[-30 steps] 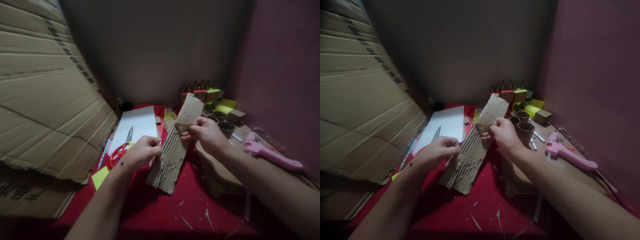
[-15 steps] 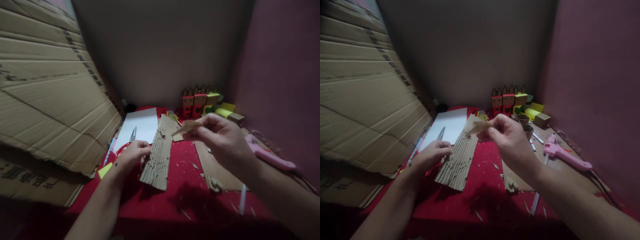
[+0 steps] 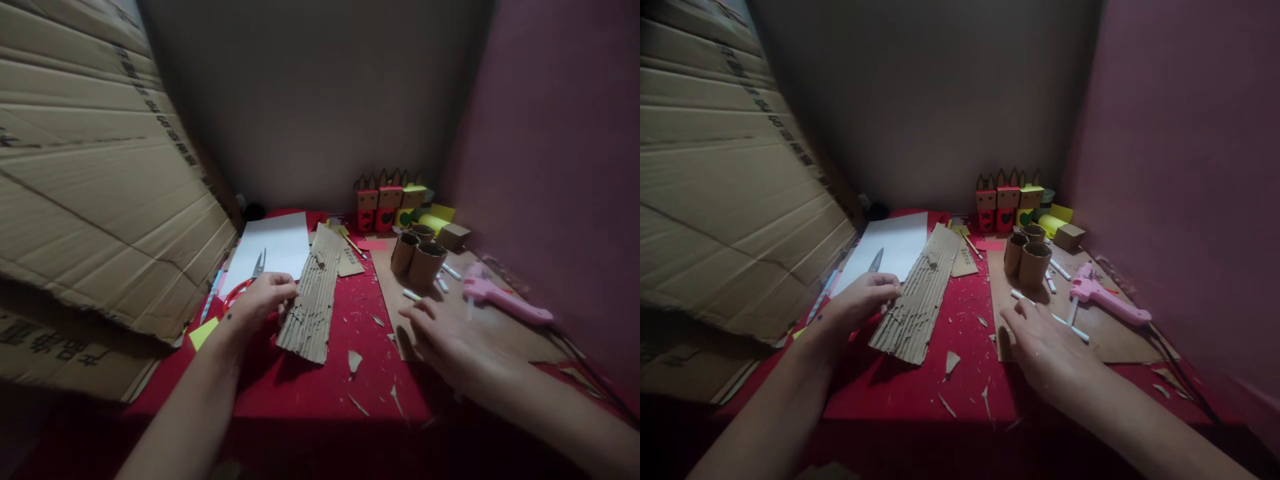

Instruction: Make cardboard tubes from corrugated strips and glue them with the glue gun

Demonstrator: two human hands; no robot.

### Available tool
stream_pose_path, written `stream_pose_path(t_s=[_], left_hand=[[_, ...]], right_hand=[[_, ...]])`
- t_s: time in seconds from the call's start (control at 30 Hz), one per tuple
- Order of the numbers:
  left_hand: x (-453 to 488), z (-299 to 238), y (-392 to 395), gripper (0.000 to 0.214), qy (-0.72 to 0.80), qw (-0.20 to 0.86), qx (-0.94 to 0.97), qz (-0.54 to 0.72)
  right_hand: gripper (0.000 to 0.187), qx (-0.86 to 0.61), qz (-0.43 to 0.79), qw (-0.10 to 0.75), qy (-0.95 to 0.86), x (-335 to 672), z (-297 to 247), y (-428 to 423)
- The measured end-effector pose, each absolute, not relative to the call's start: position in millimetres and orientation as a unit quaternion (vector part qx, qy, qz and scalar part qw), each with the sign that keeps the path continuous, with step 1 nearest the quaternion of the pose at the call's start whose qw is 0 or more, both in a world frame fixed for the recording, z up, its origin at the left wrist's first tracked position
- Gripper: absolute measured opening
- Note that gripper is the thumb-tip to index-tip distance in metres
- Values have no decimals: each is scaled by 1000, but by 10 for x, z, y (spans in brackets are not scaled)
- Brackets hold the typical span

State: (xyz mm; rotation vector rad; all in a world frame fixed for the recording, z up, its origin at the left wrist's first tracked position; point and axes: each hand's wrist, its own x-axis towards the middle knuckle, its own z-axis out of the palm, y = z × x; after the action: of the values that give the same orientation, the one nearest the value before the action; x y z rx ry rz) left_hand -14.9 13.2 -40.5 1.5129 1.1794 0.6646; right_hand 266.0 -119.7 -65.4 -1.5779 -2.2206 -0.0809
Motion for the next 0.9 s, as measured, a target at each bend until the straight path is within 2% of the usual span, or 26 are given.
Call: stream_pose_path(t_s=[0.1, 0.17, 0.27, 0.33, 0.4, 0.47, 0.57, 0.73, 0.9], left_hand=[[-136, -402, 117, 11, 488, 533, 629, 286], [-124, -394, 106, 11, 482, 538, 626, 294], [-109, -381, 83, 11, 463, 549, 624, 308], [-97, -375, 61, 12, 450, 557, 625, 312], [-80, -372, 38, 11, 438, 565, 627, 307], [-57, -374, 16, 10, 429, 574, 630, 299], [-21, -382, -7, 10, 420, 586, 631, 285], [-5, -408, -12, 10, 404, 604, 632, 270], [-16, -417, -11, 11, 385, 613, 633, 273]], right_hand=[[27, -599, -6, 166, -783, 2637, -712, -1183], [25, -588, 49, 191, -785, 2540, -631, -1196], [20, -508, 207, 265, -793, 2313, -415, -1234], [17, -393, 366, 234, -811, 2139, -279, -1239], [16, -381, 348, 279, -810, 1975, -197, -1193], [25, -431, 285, 349, -782, 1837, -180, -1082], [26, -465, 234, 379, -765, 1688, -249, -841], [13, -465, 311, 402, -725, 1569, -417, -562], [10, -424, 286, 429, -745, 1582, -473, -535]])
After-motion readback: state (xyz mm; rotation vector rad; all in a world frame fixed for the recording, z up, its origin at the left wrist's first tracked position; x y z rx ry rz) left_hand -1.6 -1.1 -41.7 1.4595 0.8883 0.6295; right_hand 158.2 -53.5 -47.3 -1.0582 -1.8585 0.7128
